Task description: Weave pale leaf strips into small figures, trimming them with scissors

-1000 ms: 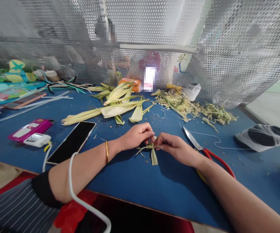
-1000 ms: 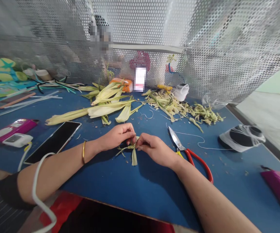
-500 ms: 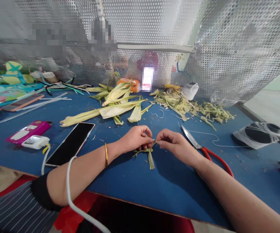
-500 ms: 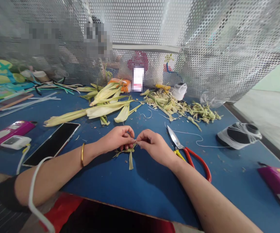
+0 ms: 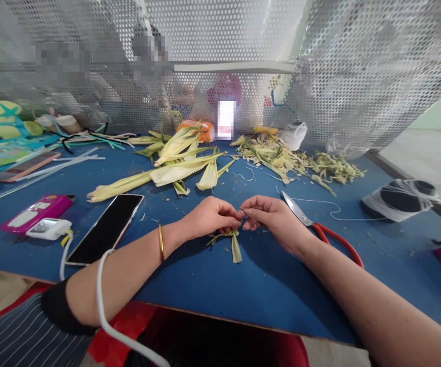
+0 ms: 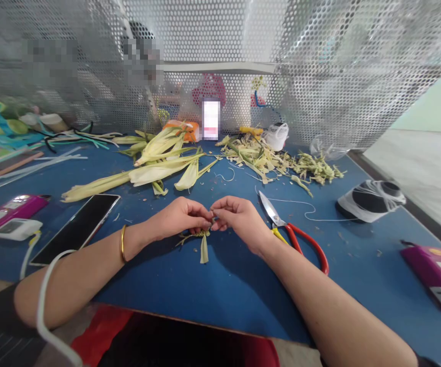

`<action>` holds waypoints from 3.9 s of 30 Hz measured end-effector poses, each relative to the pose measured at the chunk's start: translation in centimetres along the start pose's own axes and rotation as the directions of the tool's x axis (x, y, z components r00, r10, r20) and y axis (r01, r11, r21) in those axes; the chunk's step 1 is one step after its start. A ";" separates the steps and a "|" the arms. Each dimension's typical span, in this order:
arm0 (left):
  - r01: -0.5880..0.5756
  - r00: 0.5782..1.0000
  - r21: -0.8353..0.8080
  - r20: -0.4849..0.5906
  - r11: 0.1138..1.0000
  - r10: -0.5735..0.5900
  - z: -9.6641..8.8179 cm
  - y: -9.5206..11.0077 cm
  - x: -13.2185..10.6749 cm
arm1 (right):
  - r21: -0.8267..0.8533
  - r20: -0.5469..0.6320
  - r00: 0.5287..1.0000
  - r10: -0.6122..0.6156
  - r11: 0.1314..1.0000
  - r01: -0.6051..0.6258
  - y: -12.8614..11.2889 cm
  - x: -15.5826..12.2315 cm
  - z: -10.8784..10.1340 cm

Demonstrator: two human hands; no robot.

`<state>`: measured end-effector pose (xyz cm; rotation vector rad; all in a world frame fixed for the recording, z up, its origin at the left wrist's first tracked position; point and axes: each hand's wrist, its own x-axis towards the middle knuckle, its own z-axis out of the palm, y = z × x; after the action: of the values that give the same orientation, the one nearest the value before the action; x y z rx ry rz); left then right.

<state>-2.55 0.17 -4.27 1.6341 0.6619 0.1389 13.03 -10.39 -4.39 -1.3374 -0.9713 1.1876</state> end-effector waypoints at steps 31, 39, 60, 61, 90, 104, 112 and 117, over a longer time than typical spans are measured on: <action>0.012 0.989 -0.093 -0.144 0.996 -0.025 0.4 0.5 -0.1 | -0.716 0.160 0.902 -0.401 0.581 0.386 0.6 -0.4 -0.5; 0.044 0.986 -0.131 -0.155 0.990 -0.064 0.2 1.0 -0.2 | -0.769 0.201 0.879 -0.431 0.487 0.414 0.8 -0.6 -0.2; 0.020 0.982 -0.065 -0.187 0.998 -0.032 0.2 0.7 -0.3 | -0.669 0.137 0.921 -0.364 0.652 0.357 0.6 0.0 -0.9; 0.014 0.983 -0.059 -0.184 0.998 -0.024 0.1 0.7 -0.3 | -0.637 0.092 0.934 -0.344 0.701 0.321 0.6 0.1 -0.9; -0.268 0.718 0.862 -0.120 0.431 0.686 1.1 -1.1 -0.1 | -0.464 0.111 0.972 -0.207 0.854 0.235 1.5 0.5 -0.4; -0.393 0.636 0.794 -0.129 0.464 0.761 1.2 -1.2 0.1 | -0.525 0.031 0.958 -0.285 0.811 0.258 2.0 1.1 -0.9; -0.337 0.721 0.727 -0.210 0.598 0.661 1.0 -0.5 -0.2 | -0.598 0.043 0.964 -0.264 0.766 0.236 1.2 0.6 -1.1; -0.175 0.805 0.674 -0.322 0.717 0.499 0.2 -0.1 0.0 | -0.715 0.204 0.962 -0.181 0.643 0.273 0.6 0.1 -2.0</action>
<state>-2.54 0.02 -4.42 2.4055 0.8205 0.7018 14.95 -10.76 -5.06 -1.7039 -1.7821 0.6710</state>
